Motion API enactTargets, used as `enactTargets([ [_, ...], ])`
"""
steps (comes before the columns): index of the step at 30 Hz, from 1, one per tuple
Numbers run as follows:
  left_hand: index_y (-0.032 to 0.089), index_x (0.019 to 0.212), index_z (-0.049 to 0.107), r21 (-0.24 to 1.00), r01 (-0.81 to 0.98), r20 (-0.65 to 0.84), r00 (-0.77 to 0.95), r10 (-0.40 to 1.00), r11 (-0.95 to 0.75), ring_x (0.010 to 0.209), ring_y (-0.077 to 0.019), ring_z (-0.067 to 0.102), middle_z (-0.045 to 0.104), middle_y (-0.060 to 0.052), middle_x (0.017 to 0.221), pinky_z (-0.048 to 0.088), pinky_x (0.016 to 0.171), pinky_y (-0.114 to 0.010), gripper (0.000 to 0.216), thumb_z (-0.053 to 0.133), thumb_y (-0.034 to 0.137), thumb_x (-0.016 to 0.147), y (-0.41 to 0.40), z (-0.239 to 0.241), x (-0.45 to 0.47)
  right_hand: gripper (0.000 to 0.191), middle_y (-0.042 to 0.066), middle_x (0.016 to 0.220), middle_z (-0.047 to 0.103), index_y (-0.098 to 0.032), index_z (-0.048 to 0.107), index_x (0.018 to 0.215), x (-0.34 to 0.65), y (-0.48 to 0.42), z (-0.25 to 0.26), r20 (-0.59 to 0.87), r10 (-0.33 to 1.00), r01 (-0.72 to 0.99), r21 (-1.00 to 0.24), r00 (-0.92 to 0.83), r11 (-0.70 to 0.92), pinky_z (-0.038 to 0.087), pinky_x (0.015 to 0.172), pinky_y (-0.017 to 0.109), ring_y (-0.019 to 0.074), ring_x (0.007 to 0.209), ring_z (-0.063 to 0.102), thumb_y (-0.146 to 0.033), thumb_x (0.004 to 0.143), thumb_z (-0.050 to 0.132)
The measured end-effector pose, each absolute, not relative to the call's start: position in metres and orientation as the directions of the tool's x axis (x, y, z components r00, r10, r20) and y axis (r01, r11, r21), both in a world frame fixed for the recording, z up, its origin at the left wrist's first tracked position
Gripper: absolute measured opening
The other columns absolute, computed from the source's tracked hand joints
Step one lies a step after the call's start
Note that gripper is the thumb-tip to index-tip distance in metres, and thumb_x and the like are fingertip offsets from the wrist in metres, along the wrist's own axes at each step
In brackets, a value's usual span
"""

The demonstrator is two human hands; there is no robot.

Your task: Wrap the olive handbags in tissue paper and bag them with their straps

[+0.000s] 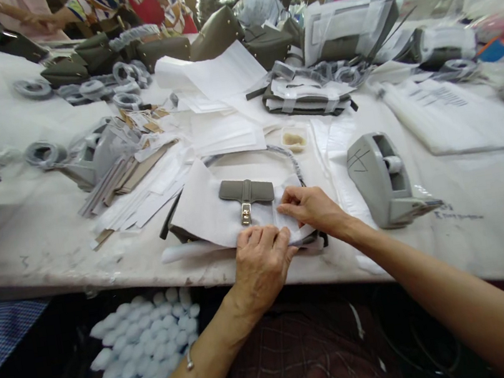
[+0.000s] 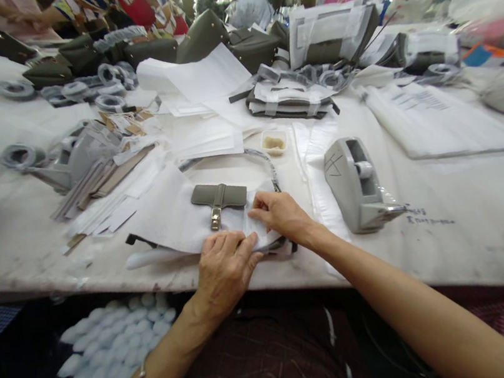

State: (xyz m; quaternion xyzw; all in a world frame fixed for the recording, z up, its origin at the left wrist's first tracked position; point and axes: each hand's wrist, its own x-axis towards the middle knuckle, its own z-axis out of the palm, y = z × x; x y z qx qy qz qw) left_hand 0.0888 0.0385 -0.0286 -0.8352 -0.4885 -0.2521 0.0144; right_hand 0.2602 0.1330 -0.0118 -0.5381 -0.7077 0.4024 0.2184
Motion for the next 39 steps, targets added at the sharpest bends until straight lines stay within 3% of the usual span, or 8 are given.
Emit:
enactTargets([
  [5, 0.021, 0.115, 0.062, 0.183, 0.809, 0.512, 0.407, 0.757, -0.559, 0.091, -0.0219, 0.056, 0.063, -0.005, 0.097, 0.041, 0.089, -0.039, 0.022, 0.061, 0.030, 0.094, 0.038, -0.036, 0.086, 0.025, -0.004, 0.058, 0.057, -0.021, 0.059, 0.077, 0.269, 0.128, 0.000, -0.100, 0.982, 0.491, -0.871, -0.163, -0.007, 0.043, 0.046, 0.024, 0.0122, 0.046, 0.054, -0.044, 0.079, 0.065],
  [8, 0.023, 0.115, 0.062, 0.193, 0.805, 0.547, 0.386, 0.743, -0.561, 0.093, -0.0225, 0.056, 0.064, -0.005, 0.100, 0.041, 0.089, -0.039, 0.022, 0.061, 0.030, 0.094, 0.037, -0.041, 0.085, 0.026, -0.002, 0.065, 0.062, -0.020, 0.063, 0.081, 0.283, 0.123, 0.008, -0.048, 0.992, 0.656, -0.754, -0.114, 0.039, 0.042, 0.049, 0.024, 0.0120, 0.052, 0.054, -0.046, 0.077, 0.069],
  [11, 0.023, 0.117, 0.062, 0.197, 0.799, 0.580, 0.371, 0.725, -0.567, 0.095, -0.0228, 0.056, 0.065, -0.006, 0.105, 0.041, 0.089, -0.039, 0.023, 0.061, 0.030, 0.095, 0.037, -0.045, 0.085, 0.031, -0.004, 0.060, 0.060, -0.021, 0.064, 0.086, 0.291, 0.113, 0.017, -0.162, 0.973, 0.775, -0.632, -0.161, 0.023, 0.037, 0.048, 0.024, 0.0118, 0.049, 0.052, -0.051, 0.078, 0.069],
  [16, 0.025, 0.122, 0.061, 0.217, 0.790, 0.591, 0.362, 0.721, -0.574, 0.096, -0.0229, 0.058, 0.067, -0.006, 0.115, 0.042, 0.088, -0.039, 0.026, 0.059, 0.029, 0.096, 0.037, -0.047, 0.085, 0.034, -0.006, 0.054, 0.058, -0.021, 0.061, 0.102, 0.289, 0.099, 0.026, -0.252, 0.954, 0.829, -0.559, -0.166, -0.003, 0.037, 0.046, 0.024, 0.0122, 0.044, 0.051, -0.046, 0.080, 0.069],
  [24, 0.022, 0.132, 0.055, 0.264, 0.755, 0.596, 0.361, 0.717, -0.600, 0.101, -0.0224, 0.061, 0.067, -0.005, 0.124, 0.042, 0.092, -0.041, 0.035, 0.056, 0.022, 0.097, 0.037, -0.048, 0.083, 0.057, -0.007, 0.067, 0.051, -0.019, 0.057, 0.126, 0.296, 0.096, 0.018, -0.161, 0.924, 0.481, -0.876, -0.348, 0.029, 0.043, 0.052, 0.024, 0.0112, 0.057, 0.051, -0.035, 0.074, 0.074],
  [30, 0.011, 0.134, 0.049, 0.335, 0.742, 0.640, 0.274, 0.718, -0.581, 0.094, -0.0206, 0.065, 0.073, -0.008, 0.104, 0.045, 0.089, -0.038, 0.043, 0.060, 0.026, 0.096, 0.039, -0.045, 0.085, 0.055, -0.002, 0.077, 0.058, -0.018, 0.060, 0.124, 0.301, 0.105, 0.012, -0.132, 0.903, 0.379, -0.925, -0.409, 0.036, 0.050, 0.066, 0.028, 0.0145, 0.071, 0.059, -0.025, 0.070, 0.069],
  [36, 0.017, 0.120, 0.061, 0.324, 0.741, 0.602, 0.318, 0.733, -0.588, 0.102, -0.0188, 0.066, 0.072, -0.007, 0.116, 0.044, 0.093, -0.039, 0.023, 0.054, 0.021, 0.098, 0.040, -0.044, 0.088, 0.040, -0.001, 0.077, 0.063, -0.020, 0.067, 0.113, 0.294, 0.108, 0.006, 0.097, 0.929, 0.674, -0.661, -0.357, 0.328, 0.051, 0.069, 0.029, 0.0138, 0.065, 0.058, -0.014, 0.075, 0.056],
  [39, 0.019, 0.117, 0.064, 0.316, 0.745, 0.603, 0.320, 0.730, -0.588, 0.102, -0.0186, 0.066, 0.072, -0.006, 0.117, 0.044, 0.093, -0.039, 0.021, 0.055, 0.024, 0.098, 0.040, -0.045, 0.087, 0.036, 0.005, 0.091, 0.067, -0.020, 0.069, 0.112, 0.294, 0.102, 0.015, 0.217, 0.884, 0.735, -0.493, -0.414, 0.465, 0.053, 0.080, 0.035, 0.0192, 0.080, 0.064, -0.013, 0.079, 0.058],
])
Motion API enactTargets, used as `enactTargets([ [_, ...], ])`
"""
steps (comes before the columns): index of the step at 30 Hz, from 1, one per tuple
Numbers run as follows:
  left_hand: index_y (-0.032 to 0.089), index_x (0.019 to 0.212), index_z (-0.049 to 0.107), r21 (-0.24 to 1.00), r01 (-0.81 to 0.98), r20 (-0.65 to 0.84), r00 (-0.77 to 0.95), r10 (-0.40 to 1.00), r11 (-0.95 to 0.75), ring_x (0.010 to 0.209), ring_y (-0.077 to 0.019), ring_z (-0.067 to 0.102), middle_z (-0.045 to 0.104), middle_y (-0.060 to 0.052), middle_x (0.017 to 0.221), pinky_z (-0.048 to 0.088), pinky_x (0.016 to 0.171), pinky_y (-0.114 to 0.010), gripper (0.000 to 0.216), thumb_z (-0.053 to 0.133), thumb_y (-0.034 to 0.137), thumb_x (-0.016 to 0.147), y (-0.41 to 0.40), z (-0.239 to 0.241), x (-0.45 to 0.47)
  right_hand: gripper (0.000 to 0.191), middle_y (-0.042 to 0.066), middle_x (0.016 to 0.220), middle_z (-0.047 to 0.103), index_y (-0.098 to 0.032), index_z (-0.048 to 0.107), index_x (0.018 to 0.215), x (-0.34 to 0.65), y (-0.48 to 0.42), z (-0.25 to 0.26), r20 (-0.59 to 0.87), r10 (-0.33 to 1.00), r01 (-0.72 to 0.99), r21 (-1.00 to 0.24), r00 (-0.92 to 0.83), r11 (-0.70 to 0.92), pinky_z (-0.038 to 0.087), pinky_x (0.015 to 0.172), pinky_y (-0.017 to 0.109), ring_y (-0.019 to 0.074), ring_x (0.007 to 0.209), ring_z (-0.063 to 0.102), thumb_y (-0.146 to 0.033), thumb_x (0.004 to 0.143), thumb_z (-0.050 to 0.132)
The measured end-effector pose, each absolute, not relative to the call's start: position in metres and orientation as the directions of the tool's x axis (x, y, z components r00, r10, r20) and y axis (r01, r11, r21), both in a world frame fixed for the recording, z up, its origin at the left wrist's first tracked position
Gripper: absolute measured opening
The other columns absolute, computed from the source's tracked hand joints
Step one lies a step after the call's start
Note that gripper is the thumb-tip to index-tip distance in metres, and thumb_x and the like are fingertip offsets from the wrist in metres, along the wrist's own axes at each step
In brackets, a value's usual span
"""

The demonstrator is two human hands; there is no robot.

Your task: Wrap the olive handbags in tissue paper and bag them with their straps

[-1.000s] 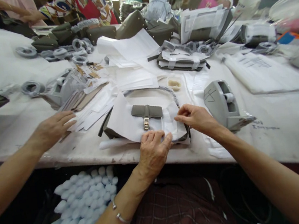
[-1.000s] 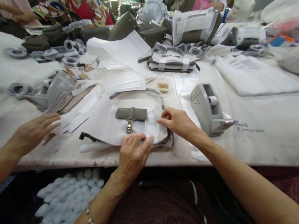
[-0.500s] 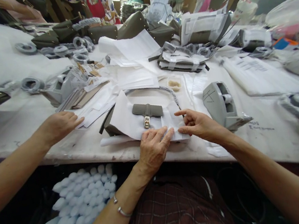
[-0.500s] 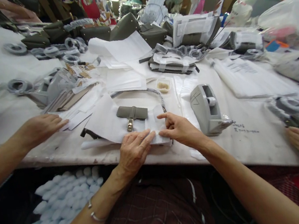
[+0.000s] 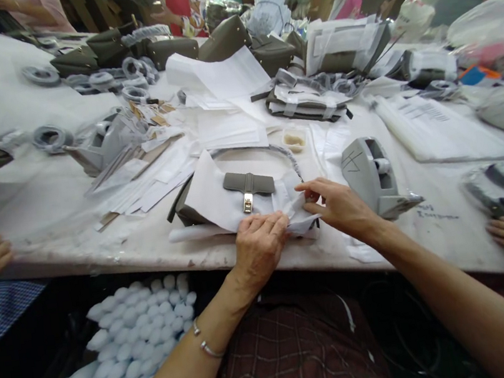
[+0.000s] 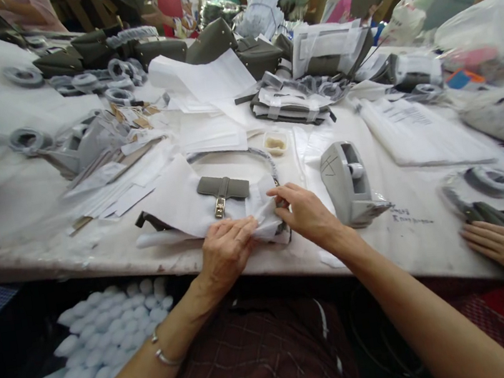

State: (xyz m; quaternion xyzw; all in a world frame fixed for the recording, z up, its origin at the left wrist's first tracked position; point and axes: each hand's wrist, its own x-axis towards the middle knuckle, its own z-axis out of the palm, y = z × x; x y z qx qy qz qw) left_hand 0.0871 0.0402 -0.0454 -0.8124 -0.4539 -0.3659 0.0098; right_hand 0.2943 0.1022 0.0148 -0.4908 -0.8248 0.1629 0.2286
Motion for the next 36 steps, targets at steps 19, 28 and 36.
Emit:
enactTargets([
  [19, 0.022, 0.114, 0.067, 0.270, 0.744, 0.573, 0.386, 0.723, -0.611, 0.109, -0.0188, 0.061, 0.069, -0.004, 0.121, 0.042, 0.096, -0.039, 0.019, 0.058, 0.023, 0.097, 0.038, -0.051, 0.084, 0.035, 0.004, 0.113, 0.074, -0.024, 0.070, 0.105, 0.282, 0.053, 0.018, 0.412, 0.531, 0.469, -0.249, -0.740, 0.847, 0.039, 0.115, 0.047, 0.0177, 0.111, 0.066, -0.005, 0.091, 0.046],
  [28, 0.023, 0.107, 0.069, 0.373, 0.709, 0.582, 0.323, 0.746, -0.598, 0.105, -0.0184, 0.063, 0.071, -0.003, 0.112, 0.044, 0.095, -0.038, 0.017, 0.062, 0.031, 0.094, 0.034, -0.044, 0.083, 0.035, 0.008, 0.107, 0.074, -0.021, 0.066, 0.103, 0.274, 0.048, 0.018, 0.301, 0.711, 0.630, -0.329, -0.636, 0.703, 0.056, 0.081, 0.028, 0.0176, 0.093, 0.071, -0.005, 0.087, 0.039],
  [36, 0.019, 0.075, 0.060, 0.382, 0.803, 0.580, 0.176, 0.795, -0.457, 0.078, -0.0192, 0.059, 0.064, -0.003, 0.076, 0.042, 0.079, -0.035, 0.024, 0.056, 0.028, 0.097, 0.037, -0.038, 0.096, 0.021, 0.005, 0.075, 0.068, -0.021, 0.061, 0.086, 0.264, 0.057, 0.014, 0.173, 0.870, 0.831, -0.260, -0.461, 0.492, 0.041, 0.063, 0.025, 0.0164, 0.065, 0.060, -0.016, 0.091, 0.041],
])
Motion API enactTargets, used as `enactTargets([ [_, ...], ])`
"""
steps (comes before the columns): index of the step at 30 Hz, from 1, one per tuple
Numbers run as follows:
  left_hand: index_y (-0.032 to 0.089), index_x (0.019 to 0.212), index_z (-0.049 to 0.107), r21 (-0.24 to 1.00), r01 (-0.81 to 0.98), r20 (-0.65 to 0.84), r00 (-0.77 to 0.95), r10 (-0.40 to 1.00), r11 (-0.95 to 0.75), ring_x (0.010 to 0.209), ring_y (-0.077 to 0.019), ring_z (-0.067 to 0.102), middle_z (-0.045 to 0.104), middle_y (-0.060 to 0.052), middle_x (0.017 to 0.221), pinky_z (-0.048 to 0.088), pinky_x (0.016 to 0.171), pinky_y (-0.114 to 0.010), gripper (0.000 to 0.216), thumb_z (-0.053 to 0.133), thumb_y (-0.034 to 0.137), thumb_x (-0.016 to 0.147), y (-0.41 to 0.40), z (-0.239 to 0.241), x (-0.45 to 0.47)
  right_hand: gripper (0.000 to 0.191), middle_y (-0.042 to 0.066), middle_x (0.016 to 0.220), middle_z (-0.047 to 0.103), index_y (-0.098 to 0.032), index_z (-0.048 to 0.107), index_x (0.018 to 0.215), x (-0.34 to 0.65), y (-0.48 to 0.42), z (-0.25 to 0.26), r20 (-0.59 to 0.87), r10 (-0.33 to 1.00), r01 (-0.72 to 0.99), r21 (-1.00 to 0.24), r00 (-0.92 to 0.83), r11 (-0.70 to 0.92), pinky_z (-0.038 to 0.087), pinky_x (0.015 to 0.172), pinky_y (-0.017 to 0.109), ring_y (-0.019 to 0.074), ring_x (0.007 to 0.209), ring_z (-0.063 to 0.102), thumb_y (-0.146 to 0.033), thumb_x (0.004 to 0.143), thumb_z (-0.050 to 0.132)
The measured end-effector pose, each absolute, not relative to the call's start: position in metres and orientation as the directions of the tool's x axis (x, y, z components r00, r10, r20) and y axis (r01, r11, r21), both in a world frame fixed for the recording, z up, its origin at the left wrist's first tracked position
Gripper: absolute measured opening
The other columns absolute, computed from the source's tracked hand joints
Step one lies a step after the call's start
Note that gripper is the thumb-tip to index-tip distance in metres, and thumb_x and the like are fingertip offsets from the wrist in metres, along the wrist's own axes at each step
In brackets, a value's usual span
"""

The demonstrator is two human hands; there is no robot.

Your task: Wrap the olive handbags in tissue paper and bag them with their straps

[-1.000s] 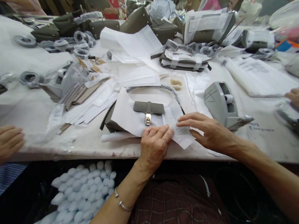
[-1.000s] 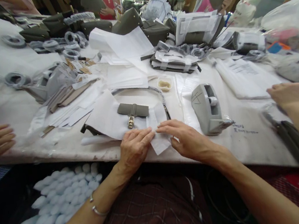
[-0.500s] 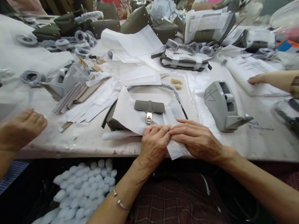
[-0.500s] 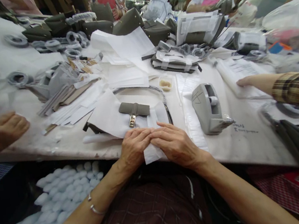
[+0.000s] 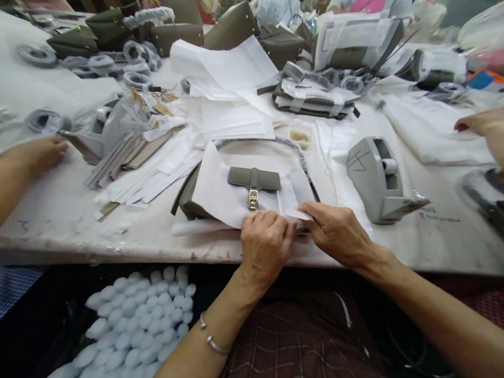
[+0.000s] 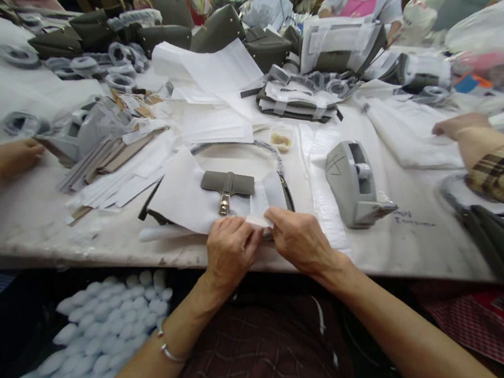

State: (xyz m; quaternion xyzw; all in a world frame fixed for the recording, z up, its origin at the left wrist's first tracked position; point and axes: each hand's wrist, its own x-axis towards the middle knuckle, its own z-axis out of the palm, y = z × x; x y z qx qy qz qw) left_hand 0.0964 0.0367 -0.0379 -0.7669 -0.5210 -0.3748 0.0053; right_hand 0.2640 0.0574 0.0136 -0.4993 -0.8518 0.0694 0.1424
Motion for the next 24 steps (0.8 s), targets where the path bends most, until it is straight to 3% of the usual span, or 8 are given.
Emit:
enactTargets([
  [6, 0.019, 0.077, 0.055, 0.307, 0.883, 0.528, 0.151, 0.836, -0.354, 0.075, -0.0214, 0.055, 0.058, -0.004, 0.074, 0.038, 0.073, -0.037, 0.020, 0.056, 0.026, 0.095, 0.041, -0.037, 0.105, 0.027, 0.001, 0.066, 0.063, -0.023, 0.060, 0.079, 0.256, 0.074, 0.023, 0.080, 0.914, 0.842, -0.364, -0.398, 0.398, 0.037, 0.060, 0.026, 0.0150, 0.057, 0.055, -0.036, 0.097, 0.045],
  [14, 0.020, 0.081, 0.053, 0.293, 0.910, 0.520, 0.106, 0.847, -0.294, 0.072, -0.0209, 0.054, 0.057, -0.002, 0.072, 0.036, 0.070, -0.037, 0.013, 0.054, 0.020, 0.094, 0.048, -0.033, 0.107, 0.018, 0.003, 0.074, 0.069, -0.022, 0.063, 0.078, 0.255, 0.091, 0.011, 0.083, 0.947, 0.844, -0.435, -0.310, 0.314, 0.042, 0.067, 0.028, 0.0186, 0.067, 0.062, -0.030, 0.090, 0.053],
  [18, 0.022, 0.091, 0.058, 0.255, 0.896, 0.523, 0.188, 0.831, -0.363, 0.072, -0.0210, 0.053, 0.058, -0.001, 0.077, 0.036, 0.070, -0.037, 0.005, 0.056, 0.020, 0.095, 0.047, -0.033, 0.102, 0.018, 0.002, 0.069, 0.067, -0.023, 0.062, 0.076, 0.255, 0.092, 0.009, 0.050, 0.957, 0.834, -0.480, -0.284, 0.273, 0.042, 0.064, 0.027, 0.0181, 0.064, 0.061, -0.031, 0.090, 0.053],
  [24, 0.021, 0.087, 0.060, 0.253, 0.837, 0.507, 0.312, 0.804, -0.484, 0.079, -0.0211, 0.056, 0.062, -0.002, 0.083, 0.041, 0.077, -0.038, 0.009, 0.056, 0.022, 0.096, 0.043, -0.035, 0.095, 0.018, 0.003, 0.073, 0.067, -0.023, 0.062, 0.077, 0.256, 0.089, -0.003, 0.108, 0.960, 0.816, -0.507, -0.260, 0.278, 0.043, 0.068, 0.029, 0.0189, 0.069, 0.061, -0.028, 0.091, 0.052],
])
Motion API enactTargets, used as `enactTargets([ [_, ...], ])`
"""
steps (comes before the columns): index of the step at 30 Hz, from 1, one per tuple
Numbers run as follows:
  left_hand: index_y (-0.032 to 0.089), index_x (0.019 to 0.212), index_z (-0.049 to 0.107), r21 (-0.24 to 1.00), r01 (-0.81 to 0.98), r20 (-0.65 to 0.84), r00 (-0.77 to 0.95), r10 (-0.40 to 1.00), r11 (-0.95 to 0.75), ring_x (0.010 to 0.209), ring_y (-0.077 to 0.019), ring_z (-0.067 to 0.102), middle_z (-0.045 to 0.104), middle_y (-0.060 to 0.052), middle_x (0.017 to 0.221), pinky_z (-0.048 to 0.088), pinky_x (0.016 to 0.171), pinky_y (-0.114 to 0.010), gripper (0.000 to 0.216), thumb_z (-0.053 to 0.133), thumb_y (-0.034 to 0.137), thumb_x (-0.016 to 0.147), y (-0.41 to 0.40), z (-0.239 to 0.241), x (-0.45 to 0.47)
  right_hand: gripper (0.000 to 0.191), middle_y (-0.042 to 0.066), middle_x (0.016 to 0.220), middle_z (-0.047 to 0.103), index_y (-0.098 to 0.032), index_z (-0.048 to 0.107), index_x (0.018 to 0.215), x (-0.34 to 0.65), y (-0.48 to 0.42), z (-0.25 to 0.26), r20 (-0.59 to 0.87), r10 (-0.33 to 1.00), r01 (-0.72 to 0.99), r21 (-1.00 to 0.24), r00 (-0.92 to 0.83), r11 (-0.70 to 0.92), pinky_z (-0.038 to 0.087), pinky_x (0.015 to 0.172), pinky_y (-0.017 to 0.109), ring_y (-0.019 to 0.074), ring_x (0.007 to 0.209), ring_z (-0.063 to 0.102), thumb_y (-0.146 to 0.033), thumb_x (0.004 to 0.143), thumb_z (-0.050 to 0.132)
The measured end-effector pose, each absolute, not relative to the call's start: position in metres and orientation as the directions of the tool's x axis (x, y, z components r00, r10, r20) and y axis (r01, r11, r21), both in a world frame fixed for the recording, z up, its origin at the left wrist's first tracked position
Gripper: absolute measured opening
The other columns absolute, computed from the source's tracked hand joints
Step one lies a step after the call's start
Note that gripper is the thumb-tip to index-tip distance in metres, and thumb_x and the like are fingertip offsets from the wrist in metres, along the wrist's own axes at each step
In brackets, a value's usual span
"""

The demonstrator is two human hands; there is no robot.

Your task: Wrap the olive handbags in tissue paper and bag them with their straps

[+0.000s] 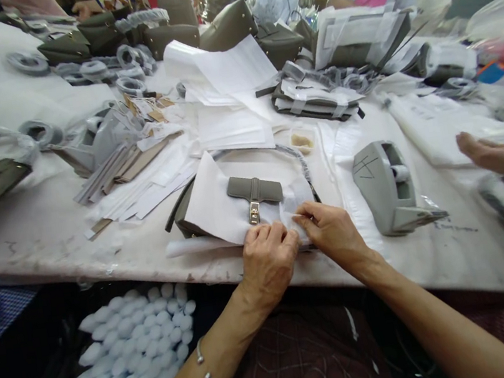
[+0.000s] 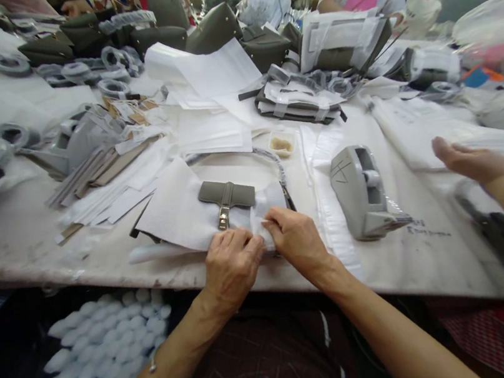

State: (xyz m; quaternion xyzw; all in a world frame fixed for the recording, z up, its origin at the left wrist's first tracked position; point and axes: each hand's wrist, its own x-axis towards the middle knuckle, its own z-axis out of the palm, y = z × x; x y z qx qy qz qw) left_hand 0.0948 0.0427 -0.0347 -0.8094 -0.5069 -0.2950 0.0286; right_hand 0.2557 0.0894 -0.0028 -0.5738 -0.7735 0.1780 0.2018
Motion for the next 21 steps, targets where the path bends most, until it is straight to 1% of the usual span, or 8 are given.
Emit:
enactTargets([
  [4, 0.016, 0.098, 0.063, 0.250, 0.802, 0.558, 0.339, 0.758, -0.543, 0.100, -0.0225, 0.060, 0.067, -0.008, 0.110, 0.043, 0.092, -0.040, 0.013, 0.057, 0.028, 0.097, 0.039, -0.038, 0.094, 0.013, 0.003, 0.078, 0.067, -0.023, 0.062, 0.078, 0.258, 0.091, -0.011, 0.123, 0.956, 0.800, -0.525, -0.265, 0.289, 0.044, 0.072, 0.030, 0.0197, 0.074, 0.062, -0.025, 0.088, 0.055],
  [7, 0.013, 0.108, 0.063, 0.186, 0.772, 0.603, 0.399, 0.691, -0.608, 0.124, -0.0235, 0.054, 0.063, -0.010, 0.128, 0.037, 0.108, -0.042, 0.014, 0.054, 0.018, 0.098, 0.038, -0.042, 0.093, 0.012, 0.003, 0.078, 0.066, -0.021, 0.061, 0.076, 0.258, 0.096, -0.012, 0.115, 0.953, 0.812, -0.500, -0.281, 0.300, 0.044, 0.073, 0.030, 0.0190, 0.074, 0.060, -0.020, 0.086, 0.055],
  [9, 0.013, 0.113, 0.062, 0.155, 0.755, 0.595, 0.443, 0.671, -0.637, 0.125, -0.0222, 0.054, 0.065, -0.010, 0.127, 0.034, 0.111, -0.041, 0.018, 0.052, 0.015, 0.098, 0.038, -0.045, 0.091, 0.012, 0.002, 0.076, 0.065, -0.021, 0.061, 0.075, 0.256, 0.100, -0.011, 0.108, 0.951, 0.822, -0.481, -0.290, 0.306, 0.044, 0.071, 0.030, 0.0183, 0.071, 0.059, -0.020, 0.086, 0.056],
  [11, 0.013, 0.119, 0.060, 0.161, 0.749, 0.567, 0.463, 0.682, -0.642, 0.120, -0.0221, 0.057, 0.066, -0.010, 0.126, 0.035, 0.110, -0.040, 0.022, 0.052, 0.020, 0.099, 0.039, -0.047, 0.089, 0.013, 0.001, 0.072, 0.063, -0.021, 0.059, 0.074, 0.255, 0.102, -0.011, 0.110, 0.956, 0.824, -0.486, -0.274, 0.292, 0.043, 0.069, 0.030, 0.0175, 0.068, 0.058, -0.023, 0.086, 0.059],
  [14, 0.013, 0.126, 0.056, 0.206, 0.745, 0.529, 0.461, 0.712, -0.635, 0.120, -0.0244, 0.058, 0.064, -0.011, 0.128, 0.037, 0.106, -0.041, 0.032, 0.057, 0.028, 0.098, 0.038, -0.046, 0.087, 0.010, -0.002, 0.068, 0.061, -0.022, 0.059, 0.078, 0.257, 0.092, -0.013, 0.175, 0.961, 0.777, -0.566, -0.214, 0.276, 0.044, 0.063, 0.028, 0.0153, 0.061, 0.056, -0.025, 0.087, 0.061],
  [17, 0.014, 0.125, 0.055, 0.265, 0.733, 0.497, 0.453, 0.740, -0.627, 0.120, -0.0249, 0.058, 0.065, -0.010, 0.127, 0.038, 0.104, -0.041, 0.035, 0.061, 0.031, 0.095, 0.038, -0.043, 0.086, 0.005, -0.001, 0.073, 0.064, -0.022, 0.060, 0.086, 0.269, 0.071, -0.017, 0.331, 0.909, 0.672, -0.615, -0.254, 0.412, 0.048, 0.064, 0.028, 0.0148, 0.063, 0.059, -0.024, 0.090, 0.061],
  [19, 0.015, 0.124, 0.055, 0.294, 0.721, 0.481, 0.455, 0.749, -0.627, 0.120, -0.0248, 0.058, 0.065, -0.010, 0.126, 0.038, 0.103, -0.042, 0.035, 0.063, 0.031, 0.094, 0.037, -0.040, 0.086, 0.004, 0.001, 0.082, 0.067, -0.023, 0.061, 0.094, 0.279, 0.057, -0.020, 0.441, 0.826, 0.607, -0.565, -0.351, 0.559, 0.050, 0.071, 0.030, 0.0170, 0.074, 0.062, -0.020, 0.092, 0.060],
  [21, 0.015, 0.124, 0.055, 0.310, 0.717, 0.466, 0.457, 0.757, -0.624, 0.119, -0.0248, 0.058, 0.065, -0.010, 0.125, 0.037, 0.103, -0.042, 0.036, 0.064, 0.031, 0.093, 0.037, -0.038, 0.086, 0.015, 0.003, 0.087, 0.069, -0.024, 0.062, 0.101, 0.288, 0.048, -0.021, 0.519, 0.740, 0.574, -0.476, -0.428, 0.666, 0.051, 0.077, 0.033, 0.0193, 0.083, 0.063, -0.012, 0.091, 0.058],
])
